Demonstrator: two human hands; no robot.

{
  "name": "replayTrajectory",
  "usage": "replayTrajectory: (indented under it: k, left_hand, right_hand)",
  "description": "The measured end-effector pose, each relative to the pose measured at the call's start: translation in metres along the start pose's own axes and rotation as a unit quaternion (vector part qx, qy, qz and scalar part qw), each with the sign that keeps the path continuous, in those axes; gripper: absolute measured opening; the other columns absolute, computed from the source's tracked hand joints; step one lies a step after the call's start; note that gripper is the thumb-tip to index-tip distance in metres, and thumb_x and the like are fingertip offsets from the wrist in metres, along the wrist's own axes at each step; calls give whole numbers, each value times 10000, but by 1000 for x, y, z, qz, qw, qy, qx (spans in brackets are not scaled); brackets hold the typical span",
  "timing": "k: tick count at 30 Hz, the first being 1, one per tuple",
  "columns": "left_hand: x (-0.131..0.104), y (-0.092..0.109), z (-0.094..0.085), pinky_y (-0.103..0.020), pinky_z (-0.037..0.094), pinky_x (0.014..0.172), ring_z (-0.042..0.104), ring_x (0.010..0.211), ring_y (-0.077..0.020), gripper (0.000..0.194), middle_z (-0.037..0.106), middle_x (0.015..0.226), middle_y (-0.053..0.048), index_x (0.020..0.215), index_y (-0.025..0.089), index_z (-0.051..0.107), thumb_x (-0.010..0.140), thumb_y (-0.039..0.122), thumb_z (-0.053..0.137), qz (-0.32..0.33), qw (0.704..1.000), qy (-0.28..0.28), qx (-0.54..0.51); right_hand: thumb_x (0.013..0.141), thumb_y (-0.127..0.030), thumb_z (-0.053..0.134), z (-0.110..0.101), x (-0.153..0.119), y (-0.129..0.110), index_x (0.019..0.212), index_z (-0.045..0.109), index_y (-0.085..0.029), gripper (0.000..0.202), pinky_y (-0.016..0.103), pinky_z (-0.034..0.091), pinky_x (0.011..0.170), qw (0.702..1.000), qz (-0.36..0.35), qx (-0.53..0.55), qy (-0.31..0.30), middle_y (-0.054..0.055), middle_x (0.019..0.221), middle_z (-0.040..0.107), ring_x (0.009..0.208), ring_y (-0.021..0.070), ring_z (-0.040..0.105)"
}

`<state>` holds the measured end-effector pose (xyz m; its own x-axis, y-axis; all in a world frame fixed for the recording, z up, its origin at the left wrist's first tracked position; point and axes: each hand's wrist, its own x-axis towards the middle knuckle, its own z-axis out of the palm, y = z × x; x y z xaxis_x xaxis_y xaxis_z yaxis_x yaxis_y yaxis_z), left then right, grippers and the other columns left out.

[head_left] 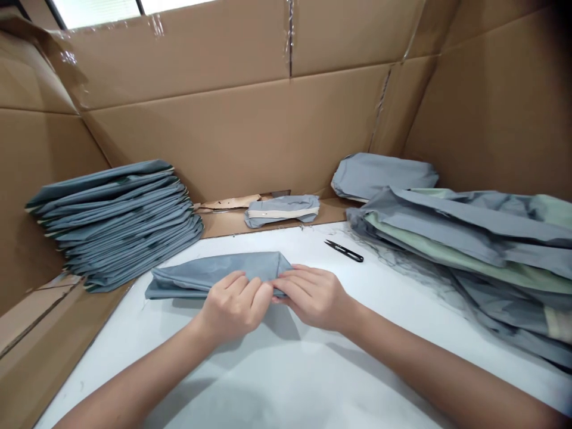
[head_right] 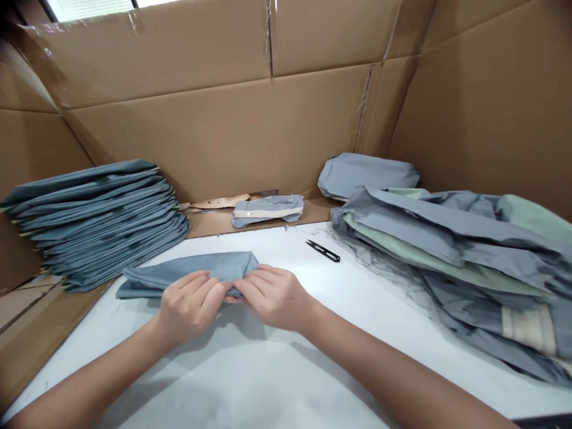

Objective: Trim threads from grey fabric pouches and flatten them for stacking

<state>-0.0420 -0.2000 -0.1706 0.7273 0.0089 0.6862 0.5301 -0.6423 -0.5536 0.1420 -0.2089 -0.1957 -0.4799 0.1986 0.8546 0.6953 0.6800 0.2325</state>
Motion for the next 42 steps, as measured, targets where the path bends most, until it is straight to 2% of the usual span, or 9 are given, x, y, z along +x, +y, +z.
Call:
replayTrajectory:
  k: [7,12,17,22,25,28,33,36,42]
  left_hand:
    - [5,-23,-13,-250,335,577,505,557,-121,254,539,594,16,874,155,542,832,403,505,-71,995,-41,49]
    - [1,-58,-21,-243,219,496,484,530,-111,344,536,562,7,724,162,552,833,476,465,-173,969,-97,148]
    - [-3,-72,-17,-230,146,482,419,470,-91,507,475,475,8,568,155,461,869,537,314,-256,942,-210,47]
    - [6,-69,-17,-199,203,507,449,505,-94,526,536,542,22,615,170,452,869,574,231,-345,881,-308,-98]
    - [11,-62,-19,-212,192,501,479,531,-113,524,558,574,12,636,176,463,867,580,221,-345,868,-339,-110]
    - [11,-52,-17,-237,160,498,504,551,-132,531,582,618,-12,667,172,493,864,580,218,-298,889,-339,-70]
    - [2,-45,-10,-252,163,491,546,600,-163,536,588,641,-47,723,158,518,869,563,198,-260,916,-307,-17]
    - [0,-50,-9,-258,207,500,561,636,-176,485,598,674,-52,739,158,511,896,502,207,-249,921,-301,-17]
    - [-2,-80,-21,-240,343,600,558,739,-149,303,601,853,-7,989,222,462,912,421,248,-292,897,-278,-182]
  right_hand:
    - [765,-101,482,-15,-6,23,789,635,-170,169,104,442,590,977,191,87,41,-39,695,656,623,21,590]
    - [761,-270,510,-28,-8,59,689,610,-140,179,123,362,510,878,454,144,50,-20,605,565,557,27,481]
    - [767,-406,473,-26,-12,72,664,538,-129,303,141,325,531,826,526,204,12,-9,622,495,579,29,416]
    - [798,-468,406,-29,-9,85,877,580,-160,362,181,397,610,852,489,122,-143,26,777,610,701,90,540]
    - [789,-432,447,-32,16,73,1201,475,-197,474,290,421,853,922,351,-32,-159,75,1164,556,1067,183,520]
    - [851,-397,353,-28,53,41,1186,493,-255,390,368,312,988,955,192,-59,-218,55,1221,524,1151,180,467]
    - [898,-388,198,-10,89,4,791,591,-209,445,189,294,633,883,200,48,-423,-4,755,635,637,58,517]
    - [891,-378,266,-1,84,6,787,588,-207,380,173,175,541,889,224,34,-398,-16,723,636,577,40,471]
    - [826,-188,378,2,69,29,730,619,-181,259,161,187,549,960,181,-65,-201,-8,685,647,620,38,513]
